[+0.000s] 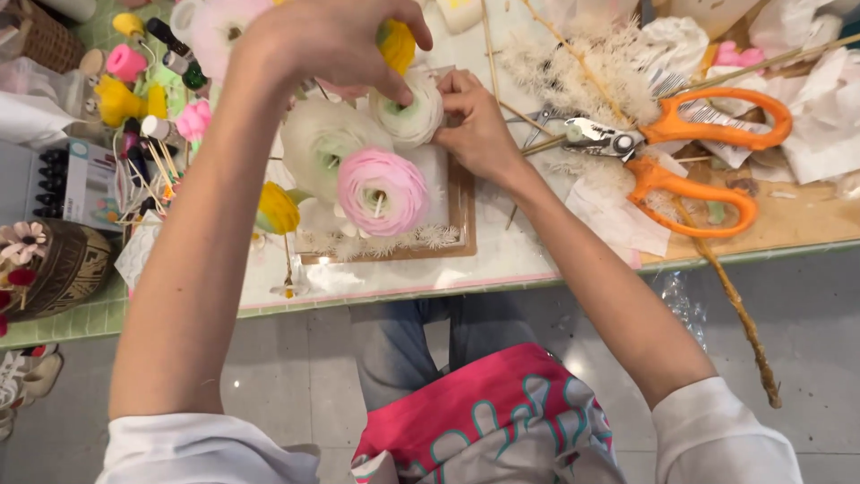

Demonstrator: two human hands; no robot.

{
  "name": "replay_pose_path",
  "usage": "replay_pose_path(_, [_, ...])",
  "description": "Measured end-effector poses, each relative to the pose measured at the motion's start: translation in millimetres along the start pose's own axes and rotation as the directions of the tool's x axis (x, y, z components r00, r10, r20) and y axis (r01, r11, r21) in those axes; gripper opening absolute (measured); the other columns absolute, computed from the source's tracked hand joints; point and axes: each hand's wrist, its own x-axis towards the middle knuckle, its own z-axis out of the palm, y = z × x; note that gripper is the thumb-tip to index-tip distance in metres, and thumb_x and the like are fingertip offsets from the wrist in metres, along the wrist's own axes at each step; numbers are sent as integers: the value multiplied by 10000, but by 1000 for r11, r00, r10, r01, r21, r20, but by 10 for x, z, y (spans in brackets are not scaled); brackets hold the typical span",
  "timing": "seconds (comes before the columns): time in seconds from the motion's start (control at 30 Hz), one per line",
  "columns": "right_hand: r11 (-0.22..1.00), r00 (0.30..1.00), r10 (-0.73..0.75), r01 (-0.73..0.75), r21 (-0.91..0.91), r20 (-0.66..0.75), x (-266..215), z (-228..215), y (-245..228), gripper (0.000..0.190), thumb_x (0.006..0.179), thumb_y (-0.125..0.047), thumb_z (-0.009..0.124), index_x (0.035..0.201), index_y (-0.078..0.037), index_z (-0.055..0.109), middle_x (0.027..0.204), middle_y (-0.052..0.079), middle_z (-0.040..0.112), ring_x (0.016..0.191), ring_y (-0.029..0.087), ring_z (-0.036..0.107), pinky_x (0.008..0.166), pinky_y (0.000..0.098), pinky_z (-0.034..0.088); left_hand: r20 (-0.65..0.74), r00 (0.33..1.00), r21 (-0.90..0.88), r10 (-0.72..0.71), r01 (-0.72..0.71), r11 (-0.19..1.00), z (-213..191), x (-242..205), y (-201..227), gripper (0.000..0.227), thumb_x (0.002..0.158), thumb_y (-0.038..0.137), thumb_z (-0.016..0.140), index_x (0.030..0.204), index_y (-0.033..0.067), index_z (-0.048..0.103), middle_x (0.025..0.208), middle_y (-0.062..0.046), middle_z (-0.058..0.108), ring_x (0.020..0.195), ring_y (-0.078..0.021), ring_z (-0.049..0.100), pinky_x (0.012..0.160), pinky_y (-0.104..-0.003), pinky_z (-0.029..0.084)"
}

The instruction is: Arranging various wax flowers and decorative elements onto a base to create a floral candle arrangement.

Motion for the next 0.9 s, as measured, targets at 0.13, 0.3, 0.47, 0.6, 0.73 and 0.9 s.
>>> replay_pose_path(0.13, [998, 999, -50, 51, 22, -21, 0, 17, -88, 227, 810, -37, 863, 1020, -48, 778, 1016, 1, 587, 1041, 176, 502, 943, 315, 436, -23, 995, 33, 97, -96, 995, 14, 35, -118, 595, 705, 297, 874, 1260, 207, 679, 938, -91, 746, 704, -225, 732, 621, -387, 605])
replay_pose_path(0.3, [996, 994, -93, 92, -16, -62, -2, 35, -108, 198, 815, -20, 869, 994, -28, 784, 954, -11, 586, 996, 151, 499, 857, 283, 429, -134, 977, 83, 166, -156, 984, 29, 147, -266, 492, 731, 336, 883, 1176, 191, 733, 922, -67, 733, 739, -236, 687, 648, -388, 552])
replay_pose_path(0.47, [997, 990, -65, 69, 32, -127, -40, 99, -156, 183, 812, -43, 882, 965, -27, 783, 922, -29, 551, 929, 107, 486, 729, 255, 386, -134, 983, 0, 129, -130, 991, 12, 124, -278, 462, 738, 343, 858, 1159, 198, 736, 923, -56, 741, 767, -214, 702, 668, -376, 557])
replay_pose_path(0.6, [1000, 985, 0, 1, 6, -175, -30, 115, -264, 194, 797, -70, 896, 958, -36, 793, 882, -39, 528, 844, 80, 460, 646, 245, 345, -126, 987, -14, 101, -103, 995, 15, 138, -260, 471, 731, 357, 859, 1163, 213, 736, 932, -60, 744, 780, -209, 713, 682, -373, 567])
replay_pose_path(0.73, [1000, 987, 11, -14, -16, -160, -7, 92, -181, 207, 796, -82, 892, 975, -45, 796, 871, -42, 550, 835, 73, 464, 644, 243, 359, -169, 965, 65, 200, -191, 979, 45, 187, -285, 461, 739, 362, 877, 1137, 172, 743, 943, -73, 741, 771, -233, 703, 675, -379, 563])
replay_pose_path(0.9, [994, 996, -43, 36, -102, -74, 74, 33, -128, 208, 798, -98, 891, 972, -34, 797, 799, -18, 634, 786, 75, 486, 688, 251, 414, -122, 983, 55, 140, -134, 989, 63, 226, -260, 480, 752, 354, 862, 1182, 181, 736, 916, -92, 752, 732, -237, 720, 637, -370, 572])
